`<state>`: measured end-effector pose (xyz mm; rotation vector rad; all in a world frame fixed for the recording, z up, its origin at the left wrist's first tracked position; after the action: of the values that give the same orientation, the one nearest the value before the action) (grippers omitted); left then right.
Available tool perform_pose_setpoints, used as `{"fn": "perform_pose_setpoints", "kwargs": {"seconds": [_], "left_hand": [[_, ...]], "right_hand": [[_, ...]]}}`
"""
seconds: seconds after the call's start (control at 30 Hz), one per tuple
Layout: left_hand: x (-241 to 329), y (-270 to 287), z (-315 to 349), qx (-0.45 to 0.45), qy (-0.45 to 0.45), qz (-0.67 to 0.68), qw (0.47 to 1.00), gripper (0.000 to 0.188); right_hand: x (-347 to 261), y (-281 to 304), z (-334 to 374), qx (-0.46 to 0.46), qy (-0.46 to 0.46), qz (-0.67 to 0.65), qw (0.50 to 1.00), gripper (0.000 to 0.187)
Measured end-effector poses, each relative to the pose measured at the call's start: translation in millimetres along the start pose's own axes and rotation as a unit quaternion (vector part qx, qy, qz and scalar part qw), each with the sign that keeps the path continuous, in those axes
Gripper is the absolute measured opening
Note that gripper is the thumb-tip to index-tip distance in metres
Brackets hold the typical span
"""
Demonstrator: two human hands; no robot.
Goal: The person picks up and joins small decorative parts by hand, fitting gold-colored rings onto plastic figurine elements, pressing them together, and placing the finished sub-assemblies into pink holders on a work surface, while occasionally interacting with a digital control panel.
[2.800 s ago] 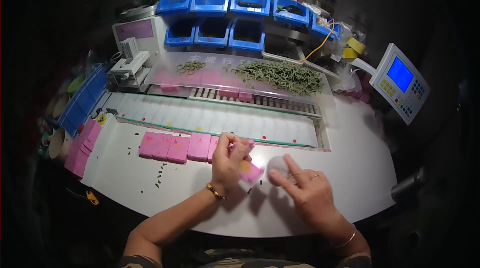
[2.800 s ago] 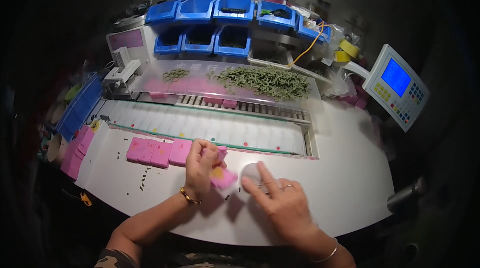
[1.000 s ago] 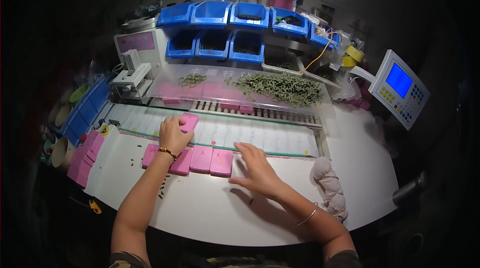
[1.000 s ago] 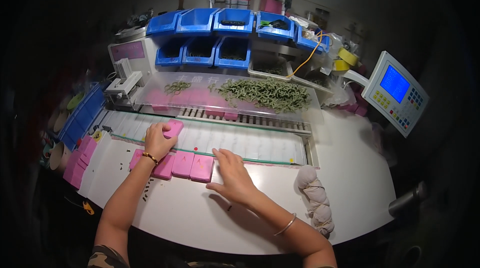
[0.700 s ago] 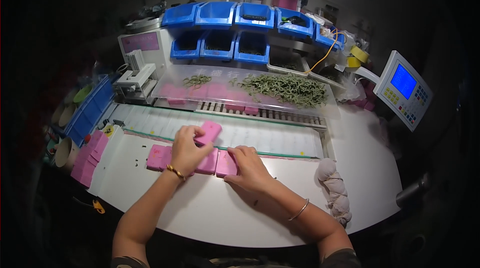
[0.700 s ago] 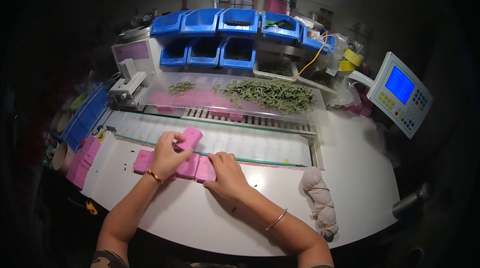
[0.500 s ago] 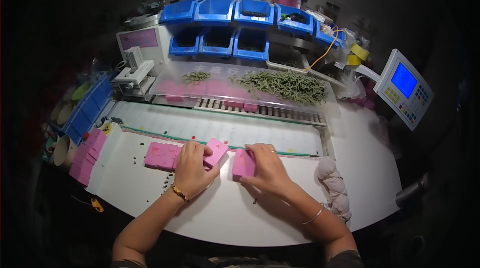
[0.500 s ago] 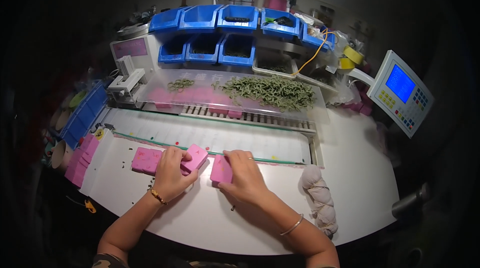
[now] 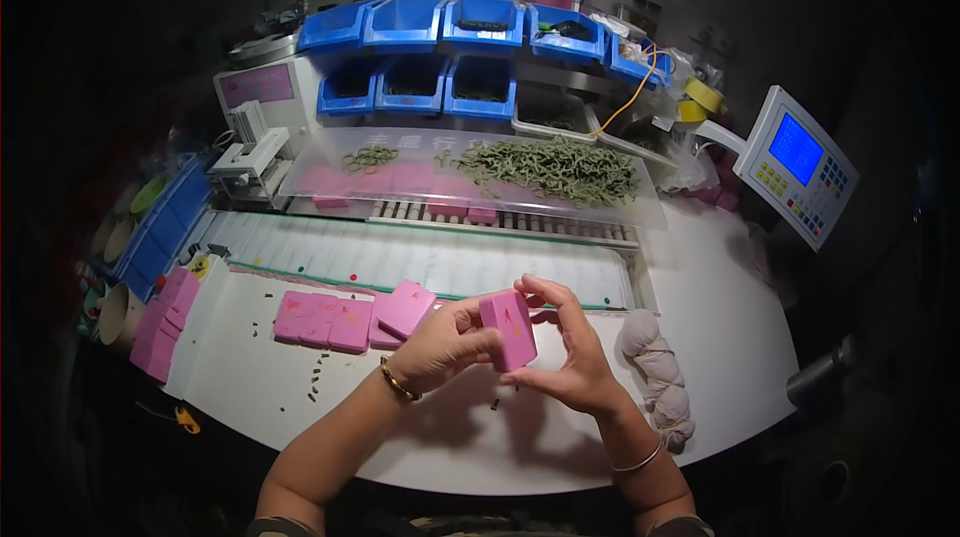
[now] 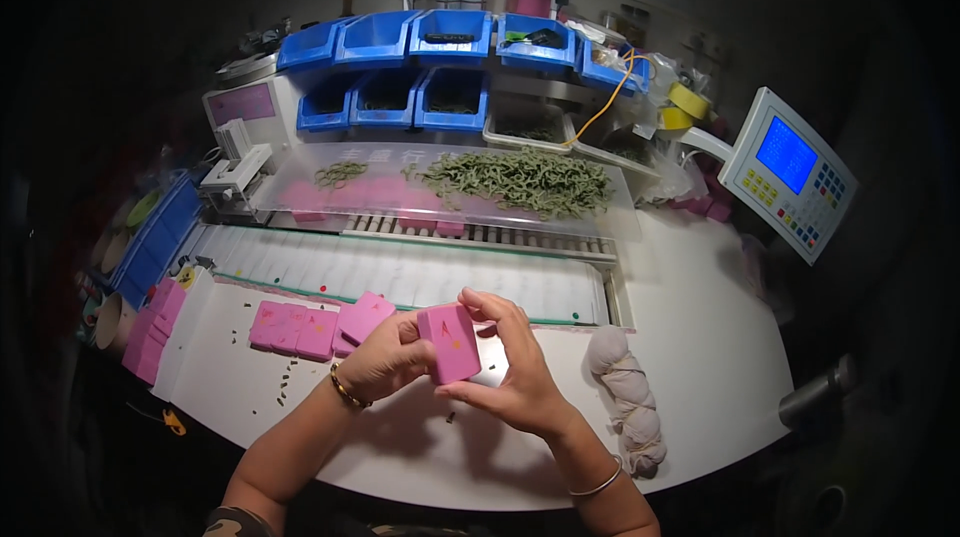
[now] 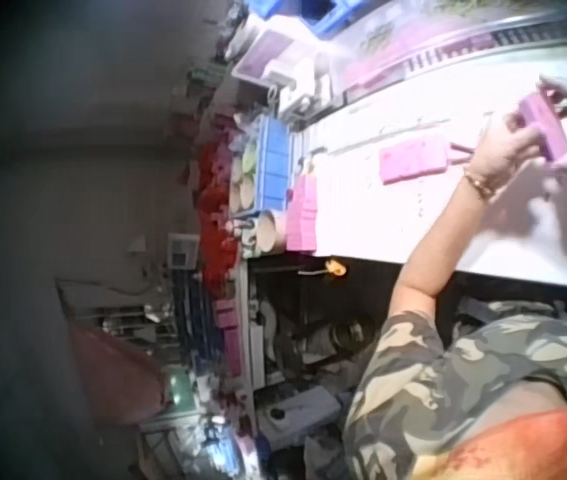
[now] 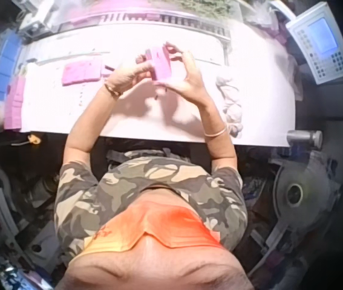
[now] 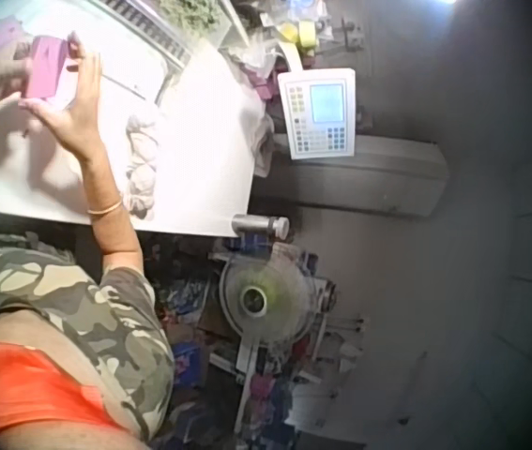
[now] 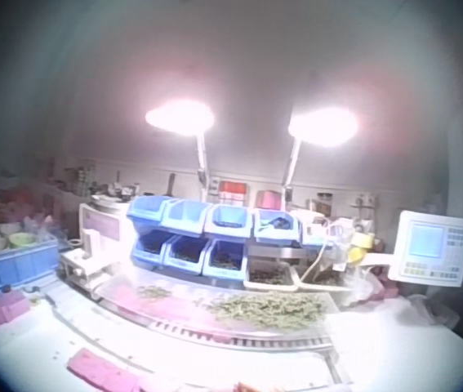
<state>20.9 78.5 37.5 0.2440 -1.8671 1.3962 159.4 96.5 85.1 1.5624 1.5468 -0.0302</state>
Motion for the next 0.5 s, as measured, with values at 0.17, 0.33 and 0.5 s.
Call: {"fn": "perform_pose_setpoints", "kwargs": {"seconds": [0.17, 0.33, 0.5], "left_hand": [[1, -9, 0, 0.081, -0.123, -0.388, 0.910, 0.089], [4, -5, 4, 0.015, -0.068, -0.329, 0.942, 0.090], [9, -4, 8, -0.015, -0.118, -0.317, 0.941, 0.087]], "right_hand": [[9, -13, 4, -0.037, -0.069, 0.028, 0.997, 0.069], [-6, -9, 2, -0.021, 0.019, 0.085, 0.996, 0.059], [10, -4, 2, -0.055, -0.006, -0.027, 0.998, 0.059]]}}
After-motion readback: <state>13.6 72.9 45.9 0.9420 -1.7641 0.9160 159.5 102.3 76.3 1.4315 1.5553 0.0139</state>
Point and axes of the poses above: each hand's wrist, its own z-axis away from the middle knuckle, its own y-axis out of the back of the hand, x = y × z, the point moved 6 cm from there along -z, towards the middle knuckle, and after that the axes turned 12 degrees about z, right-handed, at the moved point
